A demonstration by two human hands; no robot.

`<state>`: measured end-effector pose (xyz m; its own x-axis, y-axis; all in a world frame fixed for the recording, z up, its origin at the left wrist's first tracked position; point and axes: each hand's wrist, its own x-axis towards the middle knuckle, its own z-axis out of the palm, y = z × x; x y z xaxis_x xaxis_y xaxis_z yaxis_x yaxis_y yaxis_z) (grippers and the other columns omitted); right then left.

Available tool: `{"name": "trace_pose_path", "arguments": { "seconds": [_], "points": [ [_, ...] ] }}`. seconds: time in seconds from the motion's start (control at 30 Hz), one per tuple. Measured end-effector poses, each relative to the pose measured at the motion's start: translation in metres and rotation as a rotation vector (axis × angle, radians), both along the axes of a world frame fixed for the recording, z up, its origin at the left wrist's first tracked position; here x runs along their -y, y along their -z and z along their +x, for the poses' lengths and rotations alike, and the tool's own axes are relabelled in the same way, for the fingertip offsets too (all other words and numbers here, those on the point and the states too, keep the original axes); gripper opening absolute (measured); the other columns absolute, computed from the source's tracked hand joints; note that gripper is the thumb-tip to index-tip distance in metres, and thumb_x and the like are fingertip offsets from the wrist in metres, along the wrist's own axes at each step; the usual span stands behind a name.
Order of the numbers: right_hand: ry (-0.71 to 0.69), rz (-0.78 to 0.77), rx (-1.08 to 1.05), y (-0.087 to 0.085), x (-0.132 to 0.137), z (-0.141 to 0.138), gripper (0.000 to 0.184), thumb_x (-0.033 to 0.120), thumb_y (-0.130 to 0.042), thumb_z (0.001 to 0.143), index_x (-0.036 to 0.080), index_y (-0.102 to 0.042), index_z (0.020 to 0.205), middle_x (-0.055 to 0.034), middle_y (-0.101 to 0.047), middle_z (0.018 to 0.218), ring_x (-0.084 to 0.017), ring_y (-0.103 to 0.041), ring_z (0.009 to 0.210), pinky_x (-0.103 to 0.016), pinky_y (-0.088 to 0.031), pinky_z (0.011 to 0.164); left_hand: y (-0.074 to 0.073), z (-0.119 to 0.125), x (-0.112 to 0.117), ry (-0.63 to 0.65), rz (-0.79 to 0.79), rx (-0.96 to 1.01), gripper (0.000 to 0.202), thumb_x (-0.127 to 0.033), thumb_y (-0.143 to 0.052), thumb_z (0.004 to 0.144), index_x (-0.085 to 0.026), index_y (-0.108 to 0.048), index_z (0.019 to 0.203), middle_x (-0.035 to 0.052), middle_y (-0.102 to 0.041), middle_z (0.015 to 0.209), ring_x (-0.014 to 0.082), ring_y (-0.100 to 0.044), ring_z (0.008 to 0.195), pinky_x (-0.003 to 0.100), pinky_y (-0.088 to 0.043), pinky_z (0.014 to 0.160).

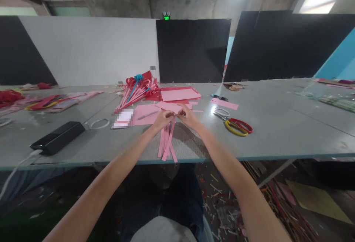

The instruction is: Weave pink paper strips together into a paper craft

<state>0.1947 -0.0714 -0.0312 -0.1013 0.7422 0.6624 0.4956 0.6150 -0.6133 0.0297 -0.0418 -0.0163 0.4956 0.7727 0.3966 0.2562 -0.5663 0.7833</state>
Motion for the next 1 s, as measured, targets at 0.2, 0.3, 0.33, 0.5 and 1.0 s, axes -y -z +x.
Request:
{"name": "trace_pose_path", "arguments": {
  "seconds": [0.2, 0.3, 0.33, 0.5, 1.0],
  "points": [
    [0.015, 0.009, 0.076, -0.0044, 0.0055, 0.0008, 0.042, 0.033, -0.056, 0.082, 0.021, -0.049, 0.122, -0.0019, -0.064, 0.077, -0.018, -0.06, 0.073, -0.034, -0.048, 0.071, 0.0014, -0.0012, -0.0023, -0.036, 0.018, -0.042, 0.012, -0.011, -0.052, 0.076, -0.013, -0.064, 0.077, 0.0053, -0.067, 0.076, 0.0157, -0.059, 0.073, 0.026, -0.044, 0.07],
    [-0.002, 0.013, 0.087, -0.0065, 0.008, -0.0005, 0.041, 0.032, -0.056, 0.083, 0.021, -0.05, 0.122, -0.0022, -0.064, 0.078, -0.018, -0.06, 0.074, -0.035, -0.048, 0.072, 0.0027, -0.0019, -0.0054, -0.048, 0.032, -0.061, 0.01, -0.014, -0.054, 0.075, -0.013, -0.063, 0.076, 0.0038, -0.067, 0.074, 0.016, -0.06, 0.072, 0.026, -0.045, 0.069],
    [-0.009, 0.012, 0.087, -0.0069, 0.0083, -0.0008, 0.041, 0.032, -0.056, 0.083, 0.021, -0.05, 0.122, -0.0024, -0.064, 0.079, -0.018, -0.06, 0.074, -0.035, -0.048, 0.072, 0.0031, -0.002, -0.0063, -0.048, 0.035, -0.067, 0.01, -0.015, -0.054, 0.075, -0.013, -0.063, 0.076, 0.0036, -0.067, 0.074, 0.016, -0.06, 0.072, 0.026, -0.046, 0.069],
    [-0.012, 0.001, 0.083, -0.0063, 0.0072, -0.0001, 0.043, 0.032, -0.057, 0.082, 0.021, -0.049, 0.123, -0.0029, -0.064, 0.079, -0.019, -0.061, 0.074, -0.035, -0.048, 0.072, 0.0047, -0.0022, -0.0083, -0.01, 0.047, -0.062, 0.012, -0.015, -0.053, 0.075, -0.012, -0.064, 0.076, 0.0041, -0.067, 0.074, 0.0161, -0.061, 0.072, 0.027, -0.046, 0.07],
    [0.028, -0.028, 0.075, -0.0036, 0.0046, 0.0014, 0.045, 0.031, -0.059, 0.081, 0.022, -0.049, 0.124, -0.0026, -0.065, 0.078, -0.02, -0.061, 0.073, -0.036, -0.049, 0.071, 0.0031, -0.002, -0.0034, 0.019, 0.036, -0.037, 0.011, -0.015, -0.053, 0.075, -0.014, -0.063, 0.077, 0.0017, -0.066, 0.074, 0.0137, -0.058, 0.07, 0.025, -0.045, 0.07]
  ]
}}
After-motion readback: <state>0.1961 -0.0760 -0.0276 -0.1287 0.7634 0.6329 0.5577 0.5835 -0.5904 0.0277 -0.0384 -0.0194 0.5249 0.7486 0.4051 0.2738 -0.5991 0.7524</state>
